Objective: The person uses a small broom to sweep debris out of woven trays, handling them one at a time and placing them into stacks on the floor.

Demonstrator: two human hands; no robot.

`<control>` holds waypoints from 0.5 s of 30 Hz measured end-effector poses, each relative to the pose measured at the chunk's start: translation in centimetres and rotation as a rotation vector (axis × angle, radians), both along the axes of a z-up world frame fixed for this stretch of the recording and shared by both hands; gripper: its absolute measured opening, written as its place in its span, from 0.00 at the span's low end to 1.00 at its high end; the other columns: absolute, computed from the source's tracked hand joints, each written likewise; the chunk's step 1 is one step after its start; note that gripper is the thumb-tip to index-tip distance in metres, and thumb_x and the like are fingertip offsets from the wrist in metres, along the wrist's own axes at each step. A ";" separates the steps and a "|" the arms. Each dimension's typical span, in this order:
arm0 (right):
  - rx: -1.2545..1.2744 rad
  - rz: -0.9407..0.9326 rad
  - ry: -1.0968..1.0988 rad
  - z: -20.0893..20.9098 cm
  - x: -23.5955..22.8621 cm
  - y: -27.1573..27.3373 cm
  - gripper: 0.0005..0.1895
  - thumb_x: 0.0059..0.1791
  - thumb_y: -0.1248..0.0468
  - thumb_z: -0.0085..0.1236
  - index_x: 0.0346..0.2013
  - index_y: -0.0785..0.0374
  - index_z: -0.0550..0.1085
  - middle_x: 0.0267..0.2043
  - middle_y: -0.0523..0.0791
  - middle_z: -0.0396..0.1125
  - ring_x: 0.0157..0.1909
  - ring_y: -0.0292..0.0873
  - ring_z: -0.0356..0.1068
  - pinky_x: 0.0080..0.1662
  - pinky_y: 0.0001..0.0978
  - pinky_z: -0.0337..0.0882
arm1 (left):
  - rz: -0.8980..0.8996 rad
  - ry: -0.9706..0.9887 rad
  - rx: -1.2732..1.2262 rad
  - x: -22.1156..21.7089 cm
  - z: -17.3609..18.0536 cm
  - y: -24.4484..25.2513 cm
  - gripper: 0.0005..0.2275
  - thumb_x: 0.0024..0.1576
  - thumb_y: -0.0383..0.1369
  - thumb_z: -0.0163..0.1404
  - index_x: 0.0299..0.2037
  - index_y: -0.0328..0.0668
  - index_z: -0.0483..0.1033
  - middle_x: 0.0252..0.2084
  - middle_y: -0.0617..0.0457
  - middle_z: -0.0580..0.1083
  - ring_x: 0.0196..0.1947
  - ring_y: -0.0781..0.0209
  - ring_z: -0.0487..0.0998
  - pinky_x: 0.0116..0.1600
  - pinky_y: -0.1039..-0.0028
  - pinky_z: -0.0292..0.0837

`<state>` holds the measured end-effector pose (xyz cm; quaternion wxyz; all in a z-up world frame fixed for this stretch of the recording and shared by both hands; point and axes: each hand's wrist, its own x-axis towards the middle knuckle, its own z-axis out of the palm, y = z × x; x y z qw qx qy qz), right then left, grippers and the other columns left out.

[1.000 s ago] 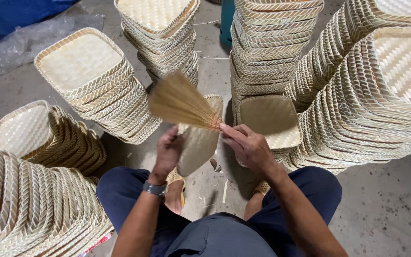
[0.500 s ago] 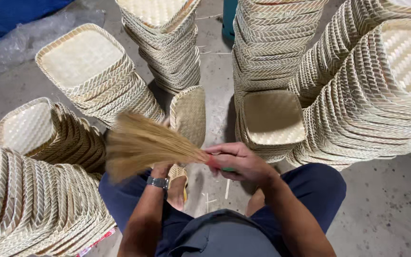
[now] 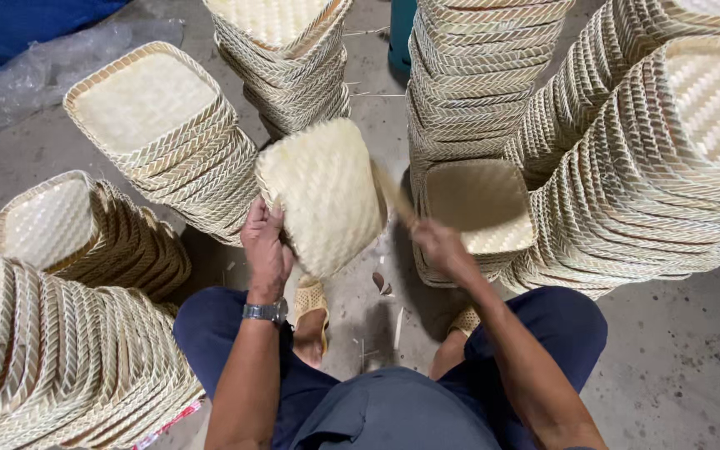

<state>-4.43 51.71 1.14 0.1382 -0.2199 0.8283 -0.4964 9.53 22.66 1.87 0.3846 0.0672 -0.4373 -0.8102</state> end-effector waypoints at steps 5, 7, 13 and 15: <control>-0.171 0.403 -0.657 6.5 8.3 -0.5 0.19 0.56 0.58 0.52 0.59 0.62 0.75 0.34 0.47 0.71 0.23 0.33 0.62 0.24 0.27 0.63 | 0.124 0.065 -0.070 -1.3 -1.8 0.4 0.13 0.66 0.20 0.48 0.60 0.28 0.68 0.55 0.48 0.76 0.52 0.66 0.76 0.59 0.76 0.72; -0.545 0.430 -0.723 8.2 9.4 0.4 0.19 0.56 0.59 0.52 0.59 0.65 0.75 0.31 0.43 0.69 0.18 0.28 0.56 0.19 0.23 0.58 | 0.106 -0.117 -0.131 -0.6 -3.0 0.6 0.10 0.69 0.22 0.48 0.59 0.28 0.69 0.51 0.51 0.76 0.46 0.69 0.74 0.52 0.78 0.71; -0.507 0.225 -0.652 -0.9 3.7 1.0 0.19 0.55 0.55 0.52 0.57 0.60 0.74 0.33 0.46 0.74 0.22 0.32 0.63 0.24 0.22 0.62 | 0.028 -0.206 -0.205 0.6 -2.6 2.4 0.14 0.66 0.21 0.49 0.62 0.28 0.72 0.48 0.52 0.76 0.40 0.70 0.72 0.44 0.80 0.67; -0.076 0.172 -0.228 -5.5 3.0 2.5 0.19 0.55 0.55 0.53 0.56 0.63 0.75 0.36 0.46 0.75 0.29 0.34 0.67 0.32 0.25 0.66 | 0.018 -0.230 -0.239 1.8 -1.2 2.4 0.15 0.65 0.21 0.48 0.61 0.29 0.70 0.50 0.53 0.77 0.45 0.70 0.74 0.49 0.81 0.70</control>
